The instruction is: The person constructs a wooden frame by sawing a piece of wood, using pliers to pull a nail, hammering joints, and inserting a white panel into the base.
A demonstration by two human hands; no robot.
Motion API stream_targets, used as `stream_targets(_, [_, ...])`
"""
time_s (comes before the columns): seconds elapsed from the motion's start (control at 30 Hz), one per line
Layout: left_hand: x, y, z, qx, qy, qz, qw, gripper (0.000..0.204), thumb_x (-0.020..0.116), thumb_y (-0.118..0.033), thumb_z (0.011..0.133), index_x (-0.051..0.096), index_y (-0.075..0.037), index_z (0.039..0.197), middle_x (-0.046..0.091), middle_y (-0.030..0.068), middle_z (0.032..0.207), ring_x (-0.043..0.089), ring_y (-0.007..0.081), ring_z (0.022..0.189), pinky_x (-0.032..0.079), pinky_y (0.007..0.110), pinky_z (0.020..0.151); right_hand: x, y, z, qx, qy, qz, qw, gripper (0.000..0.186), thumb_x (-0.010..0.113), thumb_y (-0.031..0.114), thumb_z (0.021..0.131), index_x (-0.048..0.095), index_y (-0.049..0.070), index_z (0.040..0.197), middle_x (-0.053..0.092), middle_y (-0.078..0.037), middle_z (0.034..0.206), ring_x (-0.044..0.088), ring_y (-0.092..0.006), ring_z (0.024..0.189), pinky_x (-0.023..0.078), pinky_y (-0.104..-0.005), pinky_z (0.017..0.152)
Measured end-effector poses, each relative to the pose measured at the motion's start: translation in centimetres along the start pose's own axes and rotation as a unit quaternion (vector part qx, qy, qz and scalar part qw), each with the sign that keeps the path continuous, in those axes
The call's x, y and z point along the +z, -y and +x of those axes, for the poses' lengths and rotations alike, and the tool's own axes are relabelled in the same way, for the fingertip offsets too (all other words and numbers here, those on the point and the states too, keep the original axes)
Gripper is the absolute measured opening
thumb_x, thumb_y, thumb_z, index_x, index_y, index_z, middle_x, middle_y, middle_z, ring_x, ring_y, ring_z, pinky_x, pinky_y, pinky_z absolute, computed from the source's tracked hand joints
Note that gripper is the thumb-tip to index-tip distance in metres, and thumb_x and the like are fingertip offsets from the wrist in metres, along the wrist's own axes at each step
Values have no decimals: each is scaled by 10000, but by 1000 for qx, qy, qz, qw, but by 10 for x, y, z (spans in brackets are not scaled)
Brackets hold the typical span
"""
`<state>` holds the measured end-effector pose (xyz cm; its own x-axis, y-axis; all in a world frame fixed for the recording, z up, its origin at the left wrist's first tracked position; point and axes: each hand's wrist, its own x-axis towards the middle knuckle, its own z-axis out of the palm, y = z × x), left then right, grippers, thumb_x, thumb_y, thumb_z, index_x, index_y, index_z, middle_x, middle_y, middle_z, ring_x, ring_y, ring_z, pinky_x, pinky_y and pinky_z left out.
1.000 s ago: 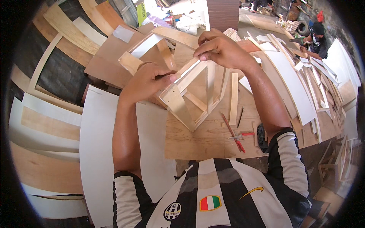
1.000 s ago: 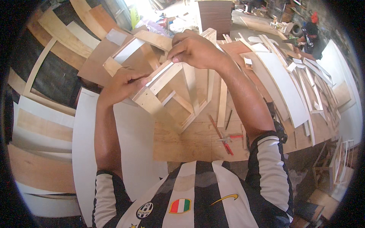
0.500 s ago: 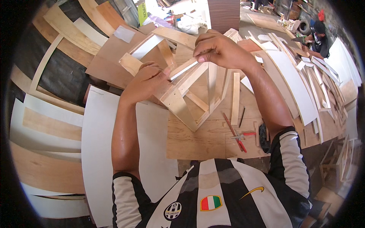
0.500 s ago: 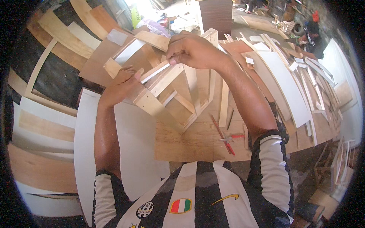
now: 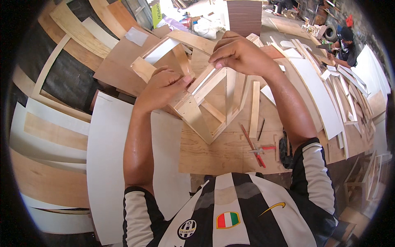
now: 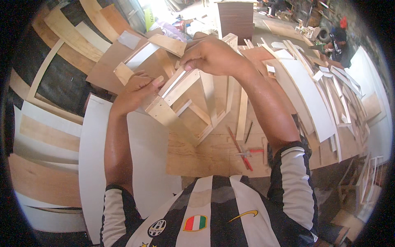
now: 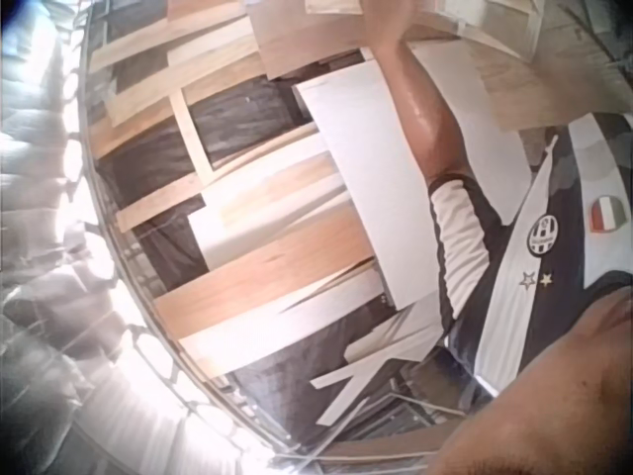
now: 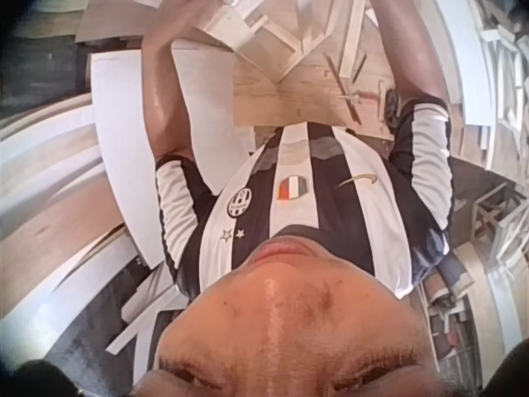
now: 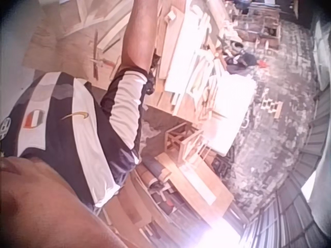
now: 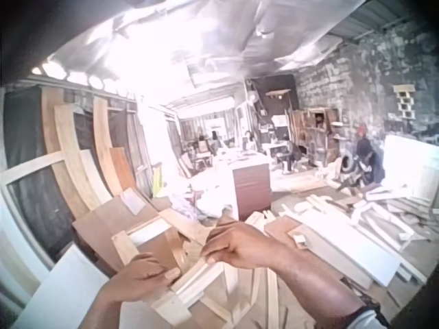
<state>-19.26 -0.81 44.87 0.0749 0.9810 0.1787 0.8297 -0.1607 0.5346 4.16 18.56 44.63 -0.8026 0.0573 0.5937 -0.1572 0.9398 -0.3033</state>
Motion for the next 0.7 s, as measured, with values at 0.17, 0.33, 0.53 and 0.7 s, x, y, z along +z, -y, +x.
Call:
stream_targets(0.17, [3,-7,1,18,-11,84,996,403,609,-382,1048,796,-26,1078,655,66,707,557,164,688,464,300,856,4,-2,-3,5,-4,-20,1000,198,817,162,841,823,112,1032,714,-33,1005,581,-251,1047,474,-398,952])
stream_targets(0.33, [14,-24,1,-7,-71,-28,997,382,742,-390,953,802,-42,1097,687,104,716,590,192,665,475,339,707,5,-5,-5,16,-7,-3,1000,211,823,164,835,826,117,1041,704,-39,1021,577,-254,1061,476,-395,956])
stream_targets(0.53, [27,-43,10,-3,-121,-9,993,379,823,-322,880,799,-24,1115,704,117,756,602,173,620,476,328,584,15,-10,-14,-1,-37,30,999,248,844,147,829,812,94,1069,707,-48,1044,592,-255,1081,492,-388,947])
stream_targets(0.7, [30,-45,12,-3,-131,-13,991,358,868,-252,837,803,-18,1100,664,87,742,566,141,612,457,308,579,25,-20,-27,48,-121,104,986,359,876,153,816,779,82,1154,703,-74,1132,606,-234,1155,495,-373,974])
